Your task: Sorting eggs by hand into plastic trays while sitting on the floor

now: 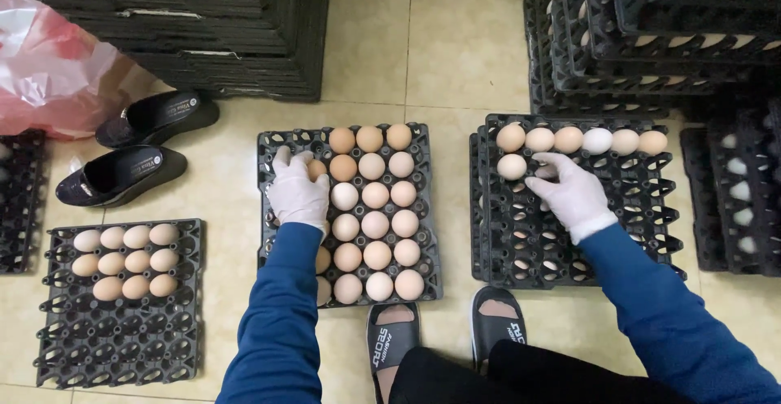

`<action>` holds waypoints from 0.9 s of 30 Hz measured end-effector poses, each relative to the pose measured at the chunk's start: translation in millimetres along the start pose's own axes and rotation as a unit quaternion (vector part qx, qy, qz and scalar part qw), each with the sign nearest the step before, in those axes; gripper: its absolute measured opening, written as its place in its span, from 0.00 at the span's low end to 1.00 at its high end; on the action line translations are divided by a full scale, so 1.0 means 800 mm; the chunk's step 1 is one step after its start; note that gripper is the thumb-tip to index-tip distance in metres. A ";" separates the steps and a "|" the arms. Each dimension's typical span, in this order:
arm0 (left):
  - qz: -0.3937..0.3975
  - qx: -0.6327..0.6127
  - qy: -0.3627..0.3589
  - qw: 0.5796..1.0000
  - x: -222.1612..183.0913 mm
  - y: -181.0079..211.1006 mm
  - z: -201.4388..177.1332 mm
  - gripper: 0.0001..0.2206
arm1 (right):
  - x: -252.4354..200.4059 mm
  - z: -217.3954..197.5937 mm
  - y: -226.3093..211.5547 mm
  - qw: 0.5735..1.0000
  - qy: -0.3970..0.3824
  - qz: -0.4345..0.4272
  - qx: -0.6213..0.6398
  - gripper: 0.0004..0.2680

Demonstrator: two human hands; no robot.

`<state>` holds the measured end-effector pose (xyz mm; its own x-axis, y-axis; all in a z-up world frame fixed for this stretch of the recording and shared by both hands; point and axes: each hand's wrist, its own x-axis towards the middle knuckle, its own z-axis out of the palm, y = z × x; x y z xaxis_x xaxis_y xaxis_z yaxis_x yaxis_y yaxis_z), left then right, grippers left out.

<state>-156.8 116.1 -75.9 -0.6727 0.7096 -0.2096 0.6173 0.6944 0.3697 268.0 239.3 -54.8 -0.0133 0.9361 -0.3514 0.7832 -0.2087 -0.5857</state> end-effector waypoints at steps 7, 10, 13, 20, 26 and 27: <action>0.030 -0.002 0.046 0.998 -0.012 -0.007 0.007 0.27 | 0.000 0.008 -0.040 0.993 -0.033 0.008 -0.113 0.19; 0.071 -0.037 0.141 0.987 -0.035 0.002 0.000 0.31 | -0.001 0.013 -0.051 0.984 -0.050 -0.009 -0.172 0.20; 0.147 -0.095 0.295 0.939 -0.071 0.025 -0.003 0.32 | 0.001 0.018 -0.059 0.980 -0.054 -0.009 -0.191 0.20; 0.173 -0.231 0.233 0.928 -0.192 0.102 0.010 0.20 | 0.021 0.029 -0.039 0.979 -0.038 -0.007 -0.202 0.22; 0.214 -0.302 0.011 0.929 -0.231 0.125 0.016 0.21 | 0.003 0.016 -0.024 0.999 0.035 -0.004 -0.039 0.20; 0.210 -0.292 -0.018 0.933 -0.236 0.130 0.012 0.21 | -0.004 0.013 -0.022 0.996 0.058 -0.024 0.064 0.18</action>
<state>38.2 55.7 -6.4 -0.3997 0.9158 0.0383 0.4895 0.1780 0.8536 247.8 237.0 -50.9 0.0289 0.9706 -0.2388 0.6979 -0.1906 -0.6904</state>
